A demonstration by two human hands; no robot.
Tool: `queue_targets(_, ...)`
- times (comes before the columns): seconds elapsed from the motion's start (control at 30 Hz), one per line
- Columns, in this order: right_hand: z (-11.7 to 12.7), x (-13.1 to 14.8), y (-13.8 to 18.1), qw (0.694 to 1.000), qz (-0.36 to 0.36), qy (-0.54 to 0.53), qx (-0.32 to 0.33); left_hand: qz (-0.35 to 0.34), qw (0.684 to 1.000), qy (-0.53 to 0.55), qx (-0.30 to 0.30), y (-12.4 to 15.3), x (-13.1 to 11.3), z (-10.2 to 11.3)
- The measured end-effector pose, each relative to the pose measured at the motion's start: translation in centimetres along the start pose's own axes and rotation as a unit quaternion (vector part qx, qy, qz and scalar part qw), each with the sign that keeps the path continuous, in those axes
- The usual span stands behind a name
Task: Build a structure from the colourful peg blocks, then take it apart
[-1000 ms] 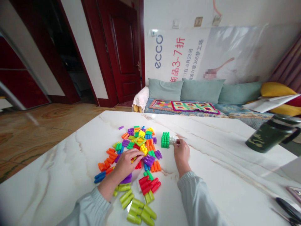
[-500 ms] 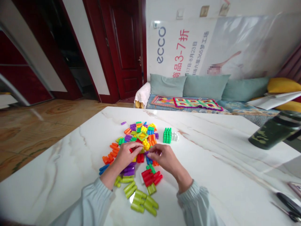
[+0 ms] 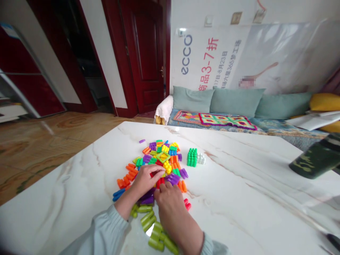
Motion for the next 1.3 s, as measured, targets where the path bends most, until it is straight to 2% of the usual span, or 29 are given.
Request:
queue_targets(0.07,0.0,-0.6,-0.2,0.997,-0.017,-0.051,-0.055,0.003,1.000,-0.001,-0.007,-0.1,0.1,0.1)
queue_targets(0.13,0.3,-1.7,-0.1,0.977,-0.052,-0.142,-0.151,0.010,1.000,0.010,-0.018,-0.1,0.1,0.4)
queue_targets(0.2,0.5,-3.5,0.3,0.923,-0.098,-0.264,-0.263,0.020,0.999,0.034,-0.027,-0.1,0.1,0.7)
queue_targets(0.27,0.2,-5.4,0.7,0.841,-0.138,-0.389,-0.350,0.037,0.996,0.074,-0.020,-0.1,0.0,0.8)
queue_targets(0.37,-0.6,-7.4,1.1,0.730,-0.155,-0.524,-0.410,0.068,0.987,0.143,0.038,0.0,-0.1,0.1)
queue_targets(0.4,-0.8,-7.8,1.2,0.708,-0.153,-0.548,-0.417,0.075,0.983,0.159,0.058,0.1,-0.1,-0.3)
queue_targets(0.47,-1.1,-8.2,1.3,0.688,-0.152,-0.570,-0.423,0.081,0.979,0.171,0.077,0.2,-0.3,-0.7)
queue_targets(0.67,-1.3,-7.7,1.3,0.675,-0.142,-0.584,-0.428,0.091,0.979,0.179,0.044,0.1,0.0,-0.7)
queue_targets(0.8,-1.4,-7.5,1.2,0.689,-0.147,-0.566,-0.428,0.112,0.977,0.176,0.052,0.1,0.2,-1.0)
queue_targets(0.93,-1.3,-7.4,1.4,0.735,-0.149,-0.507,-0.425,0.132,0.976,0.157,0.068,0.2,0.3,-1.4)
queue_targets(1.07,0.0,-6.4,1.6,0.795,-0.108,-0.410,-0.433,0.124,0.977,0.153,0.082,0.4,0.0,-1.5)
queue_targets(1.13,0.9,-6.2,1.8,0.815,-0.092,-0.354,-0.449,0.118,0.978,0.150,0.079,0.4,0.0,-1.4)
queue_targets(1.2,1.6,-7.0,2.4,0.817,-0.108,-0.306,-0.477,0.107,0.981,0.143,0.071,0.4,0.1,-1.3)
queue_targets(1.3,2.1,-10.7,4.6,0.774,-0.209,-0.244,-0.546,0.084,0.987,0.125,0.052,0.3,0.3,-1.2)
Point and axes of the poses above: each hand's wrist, its own y-axis away from the middle knuckle, its own z-axis out of the back of the hand, x = y × z, the point moved 5 cm from there along -y, towards the middle knuckle, and after that the axes turned 11 degrees about z, right-handed, at the moved point
